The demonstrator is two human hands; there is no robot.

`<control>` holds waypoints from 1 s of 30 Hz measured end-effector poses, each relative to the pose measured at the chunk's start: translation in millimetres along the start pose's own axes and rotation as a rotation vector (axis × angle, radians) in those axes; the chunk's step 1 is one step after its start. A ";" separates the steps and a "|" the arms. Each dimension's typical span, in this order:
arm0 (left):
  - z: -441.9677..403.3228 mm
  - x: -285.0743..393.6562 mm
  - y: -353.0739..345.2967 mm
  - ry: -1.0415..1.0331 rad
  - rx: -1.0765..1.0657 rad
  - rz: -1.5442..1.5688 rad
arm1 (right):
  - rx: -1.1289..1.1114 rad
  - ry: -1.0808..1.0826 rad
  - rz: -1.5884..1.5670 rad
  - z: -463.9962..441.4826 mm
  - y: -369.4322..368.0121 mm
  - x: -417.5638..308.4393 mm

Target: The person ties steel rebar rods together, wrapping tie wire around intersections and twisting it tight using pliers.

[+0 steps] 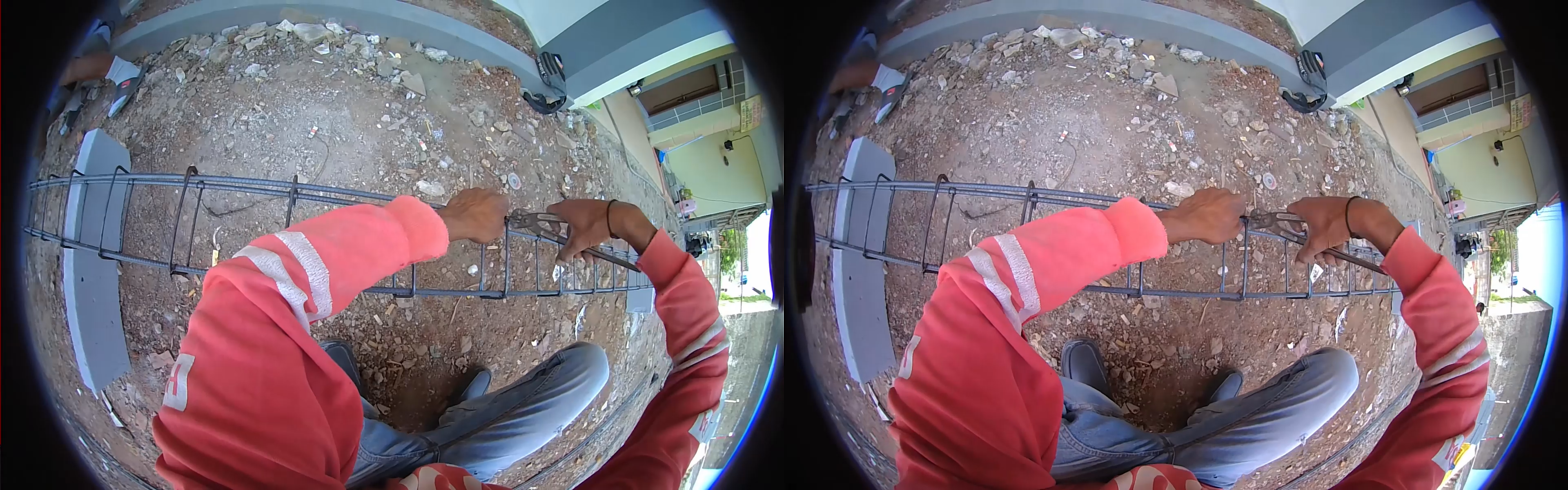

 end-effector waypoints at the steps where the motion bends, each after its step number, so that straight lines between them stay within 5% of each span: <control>1: 0.4 0.6 1.2 -0.003 -0.004 0.007 | -0.082 -0.049 -0.010 -5.4 5.7 5.1; 3: -1.7 -1.7 0.5 0.025 -0.080 -0.029 | -0.188 -0.107 -0.021 -7.0 -0.2 10.9; 6: -10.9 -12.0 -8.6 0.035 -0.102 0.002 | 0.393 0.024 0.957 -1.4 -1.6 0.8; 8: -8.3 -9.8 -7.9 0.048 -0.105 0.052 | 0.422 0.019 0.958 8.3 -7.8 10.8; 10: -8.0 -8.0 -3.2 0.037 -0.098 0.067 | 0.588 0.238 1.251 17.7 -10.0 22.6; 19: -5.1 -9.8 -5.1 0.003 -0.060 0.070 | 0.654 0.095 1.244 2.2 -19.5 38.4; 28: -2.4 -7.2 -6.5 -0.012 -0.038 0.008 | 0.635 0.198 1.283 -7.7 -4.0 31.7; 30: -0.7 -6.6 -4.5 -0.028 -0.029 0.017 | 0.323 0.033 1.034 -10.0 2.5 29.4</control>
Point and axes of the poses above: each hand's wrist, its own z-axis away from the middle knuckle, its own y-axis out of the back of the hand, x = y × z, the point moved 3 cm from there along -z, towards the middle knuckle, and after that the axes turned 6 degrees about y, right-handed, at the moved point
